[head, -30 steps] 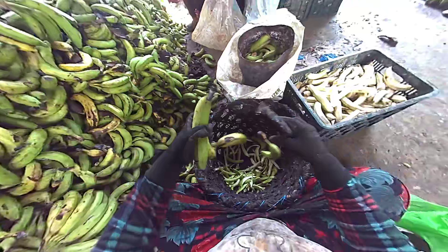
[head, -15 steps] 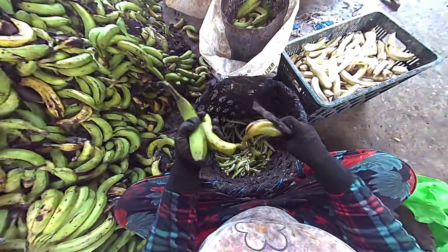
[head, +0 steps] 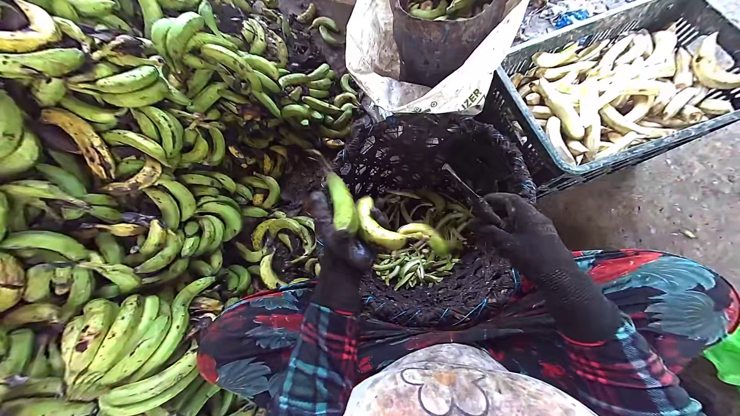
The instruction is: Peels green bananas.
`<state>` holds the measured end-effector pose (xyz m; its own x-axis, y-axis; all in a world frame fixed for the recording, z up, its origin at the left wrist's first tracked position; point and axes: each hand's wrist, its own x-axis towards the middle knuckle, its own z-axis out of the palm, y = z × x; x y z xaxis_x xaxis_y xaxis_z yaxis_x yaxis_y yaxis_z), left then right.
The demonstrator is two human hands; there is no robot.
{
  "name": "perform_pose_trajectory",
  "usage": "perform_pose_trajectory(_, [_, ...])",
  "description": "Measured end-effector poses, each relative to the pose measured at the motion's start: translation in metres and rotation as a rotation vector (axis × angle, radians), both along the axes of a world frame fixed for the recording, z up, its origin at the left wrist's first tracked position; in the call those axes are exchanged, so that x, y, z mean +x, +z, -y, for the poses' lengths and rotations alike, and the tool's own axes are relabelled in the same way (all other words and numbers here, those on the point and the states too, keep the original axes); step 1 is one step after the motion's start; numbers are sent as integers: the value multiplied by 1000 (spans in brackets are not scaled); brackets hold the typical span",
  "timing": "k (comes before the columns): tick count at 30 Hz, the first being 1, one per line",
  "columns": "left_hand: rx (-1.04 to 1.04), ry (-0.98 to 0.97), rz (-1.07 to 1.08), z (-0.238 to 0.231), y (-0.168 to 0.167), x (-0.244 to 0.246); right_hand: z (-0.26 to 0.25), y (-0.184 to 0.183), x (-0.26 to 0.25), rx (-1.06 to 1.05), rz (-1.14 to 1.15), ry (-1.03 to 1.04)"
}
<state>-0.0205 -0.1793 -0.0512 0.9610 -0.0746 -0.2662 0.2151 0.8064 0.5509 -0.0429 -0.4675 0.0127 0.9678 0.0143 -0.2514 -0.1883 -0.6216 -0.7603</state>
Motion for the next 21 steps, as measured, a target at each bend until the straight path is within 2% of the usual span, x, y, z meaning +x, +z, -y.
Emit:
perform_pose_trajectory(3, [24,119,-350,36,-30,-12,-6,-6,-10,152,-98,-18])
perform_pose_trajectory(5, [-62,104,-534,46,-44,-20,-7,-9,-19,187,-109,-6])
perform_pose_trajectory(7, [-66,129,-583,47,-40,-21,-9,-10,-28,225,-60,5])
perform_pose_trajectory(10, [126,278,-528,48,-10,-15,-14,-6,-38,270,26,34])
perform_pose_trajectory(14, [45,307,-374,43,3,-9,-24,-7,-44,253,7,107])
perform_pose_trajectory(16, [127,337,-245,38,13,-7,-28,-8,-50,259,-14,134])
perform_pose_trajectory(17, [217,366,-179,35,18,-7,-31,-7,-53,258,-11,146])
perform_pose_trajectory(21, [784,537,83,35,33,-15,-45,-8,-66,314,-71,189])
